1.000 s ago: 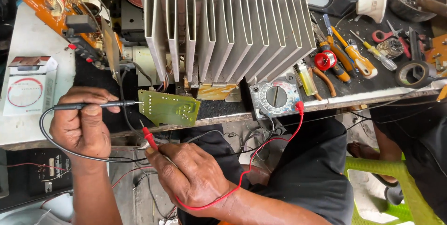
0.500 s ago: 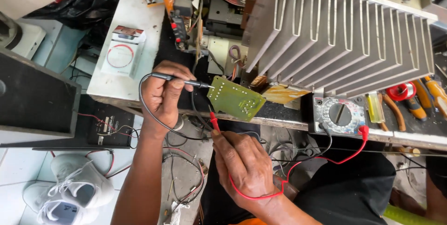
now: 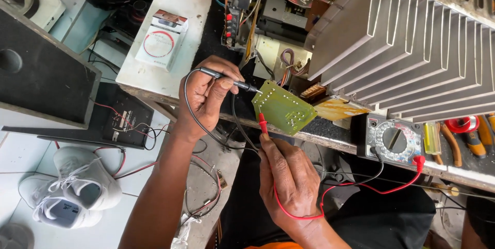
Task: The person uses a multimeter to test a green circuit board. They hold the multimeter probes and touch them to various points on the board while looking at the multimeter display.
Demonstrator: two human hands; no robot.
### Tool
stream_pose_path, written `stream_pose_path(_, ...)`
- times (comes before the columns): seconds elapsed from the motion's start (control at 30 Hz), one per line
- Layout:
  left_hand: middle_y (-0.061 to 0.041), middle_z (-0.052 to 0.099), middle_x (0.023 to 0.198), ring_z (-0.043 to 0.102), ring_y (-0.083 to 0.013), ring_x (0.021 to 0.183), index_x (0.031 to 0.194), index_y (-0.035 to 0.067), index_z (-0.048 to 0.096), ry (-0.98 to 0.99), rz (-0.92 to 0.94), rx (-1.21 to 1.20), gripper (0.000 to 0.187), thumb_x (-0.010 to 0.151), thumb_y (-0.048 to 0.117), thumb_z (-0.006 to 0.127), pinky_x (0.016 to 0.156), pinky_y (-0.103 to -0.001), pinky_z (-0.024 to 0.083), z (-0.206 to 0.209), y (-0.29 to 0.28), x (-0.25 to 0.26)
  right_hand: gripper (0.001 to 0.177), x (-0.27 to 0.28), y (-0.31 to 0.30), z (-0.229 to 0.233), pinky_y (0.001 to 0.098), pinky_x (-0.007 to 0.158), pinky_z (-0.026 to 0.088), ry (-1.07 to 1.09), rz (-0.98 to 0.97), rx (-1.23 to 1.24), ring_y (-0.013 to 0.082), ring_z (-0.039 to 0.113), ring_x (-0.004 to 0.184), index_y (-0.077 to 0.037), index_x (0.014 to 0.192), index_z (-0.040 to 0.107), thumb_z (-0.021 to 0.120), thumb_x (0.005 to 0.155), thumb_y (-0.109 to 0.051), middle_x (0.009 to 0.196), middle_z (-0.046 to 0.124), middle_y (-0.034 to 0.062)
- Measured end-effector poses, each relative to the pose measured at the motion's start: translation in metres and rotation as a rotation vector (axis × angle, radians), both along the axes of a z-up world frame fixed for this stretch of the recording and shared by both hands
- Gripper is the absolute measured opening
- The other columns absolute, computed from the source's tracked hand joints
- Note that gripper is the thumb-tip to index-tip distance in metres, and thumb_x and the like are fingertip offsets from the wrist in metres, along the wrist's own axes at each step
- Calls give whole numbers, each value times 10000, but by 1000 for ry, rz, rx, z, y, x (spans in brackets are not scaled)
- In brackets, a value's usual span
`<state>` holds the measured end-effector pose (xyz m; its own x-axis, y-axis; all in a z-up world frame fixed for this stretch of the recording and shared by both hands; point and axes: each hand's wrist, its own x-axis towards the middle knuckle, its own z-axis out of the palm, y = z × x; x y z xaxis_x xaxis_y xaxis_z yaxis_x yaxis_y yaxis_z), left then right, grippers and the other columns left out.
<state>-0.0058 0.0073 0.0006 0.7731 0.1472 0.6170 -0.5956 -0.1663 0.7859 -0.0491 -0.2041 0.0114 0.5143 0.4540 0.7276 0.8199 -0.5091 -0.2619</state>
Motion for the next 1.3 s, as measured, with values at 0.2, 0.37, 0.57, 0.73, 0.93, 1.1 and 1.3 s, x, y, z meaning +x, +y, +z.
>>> stream_pose_path(0.2,-149,614,1057,629,-196,862,1065,28,577,6,-1,-14,245,1103,245,470,762,-294,606,0,0,0,242,-1,3,-1,351,748,594,-2,2,-2,257,704,850,22,1239,670,690,1003,-29,1092,674,152)
stream_pose_path(0.37,-147,613,1067,634,-194,895,1083,25,581,-21,-18,-19,236,1105,235,477,772,-289,613,1,1,0,246,-1,5,-1,351,750,588,12,-15,-7,253,700,844,21,1250,673,680,1007,-22,1081,673,150)
stream_pose_path(0.57,-140,618,1054,624,-192,802,1063,26,583,-17,-15,-27,236,1103,236,481,762,-290,575,1,1,-1,249,-1,8,0,358,784,594,25,0,-4,270,714,892,19,1252,657,677,1005,-8,1106,675,158)
stream_pose_path(0.73,-142,612,1052,591,-182,792,1058,22,588,-32,-35,-53,212,1097,206,490,764,-295,535,1,2,-1,236,-2,9,-3,371,825,597,5,-1,0,281,715,918,29,1237,663,674,1004,-4,1104,684,173)
stream_pose_path(0.93,-142,615,1058,601,-184,797,1070,10,599,-37,-34,-44,214,1099,188,484,748,-292,550,2,3,-2,246,-4,10,-2,373,830,599,34,0,-22,287,711,930,30,1253,657,659,1011,-13,1123,677,172)
stream_pose_path(1.1,-132,609,1059,585,-179,792,1066,22,599,-37,-42,-49,199,1098,177,479,755,-293,535,3,3,-3,254,-5,11,0,376,815,599,31,15,-20,287,706,924,45,1253,646,669,1003,9,1110,676,184)
stream_pose_path(1.3,-130,610,1053,583,-181,792,1062,22,603,-35,-43,-48,199,1097,176,481,751,-290,534,3,3,-3,237,-5,12,0,377,820,599,32,16,-13,293,711,923,47,1236,651,663,1003,6,1116,681,188)
